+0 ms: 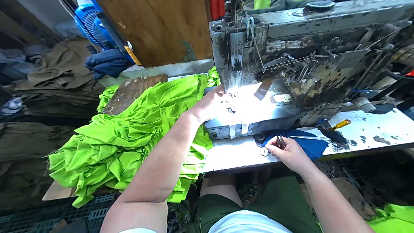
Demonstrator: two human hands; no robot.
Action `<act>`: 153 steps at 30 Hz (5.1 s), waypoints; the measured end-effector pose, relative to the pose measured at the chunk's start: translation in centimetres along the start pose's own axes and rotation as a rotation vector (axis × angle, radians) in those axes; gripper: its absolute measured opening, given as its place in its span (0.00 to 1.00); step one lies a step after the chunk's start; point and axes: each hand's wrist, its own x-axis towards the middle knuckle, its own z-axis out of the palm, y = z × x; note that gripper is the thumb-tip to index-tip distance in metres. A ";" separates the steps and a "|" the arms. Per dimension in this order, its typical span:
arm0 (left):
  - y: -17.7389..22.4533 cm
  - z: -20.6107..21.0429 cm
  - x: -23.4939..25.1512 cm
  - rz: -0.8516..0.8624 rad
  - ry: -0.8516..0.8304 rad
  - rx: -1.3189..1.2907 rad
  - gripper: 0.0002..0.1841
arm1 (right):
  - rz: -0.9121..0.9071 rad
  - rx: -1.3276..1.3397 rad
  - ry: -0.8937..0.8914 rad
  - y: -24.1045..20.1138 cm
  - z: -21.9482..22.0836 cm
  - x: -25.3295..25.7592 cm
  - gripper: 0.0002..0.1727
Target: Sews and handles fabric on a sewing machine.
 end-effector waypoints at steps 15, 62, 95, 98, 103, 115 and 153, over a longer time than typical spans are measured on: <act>1.5 0.8 -0.6 -0.015 0.070 0.052 0.09 | 0.012 0.027 -0.005 0.1 -0.1 0.0 0.02; 9.7 -0.4 -15.0 -0.417 0.230 0.095 0.12 | 0.084 -0.109 -0.011 -2.3 2.0 -1.2 0.15; 21.7 4.5 -20.5 -0.798 0.446 -1.108 0.06 | -0.448 -0.003 -0.105 -4.4 7.8 -8.9 0.05; 21.8 3.6 -20.5 -0.694 0.603 -1.718 0.07 | -0.407 -0.392 0.065 -2.7 7.8 -8.5 0.09; 18.0 4.3 -19.8 -0.545 0.552 -0.926 0.08 | 0.073 0.476 -0.028 -2.4 7.2 -6.8 0.06; 17.1 1.6 -22.0 -0.438 0.513 -1.128 0.05 | -0.004 0.856 -0.486 -4.7 5.4 -7.4 0.12; 0.9 1.5 2.1 -0.578 0.151 -0.062 0.11 | 0.049 0.282 -0.119 -7.3 6.4 1.4 0.12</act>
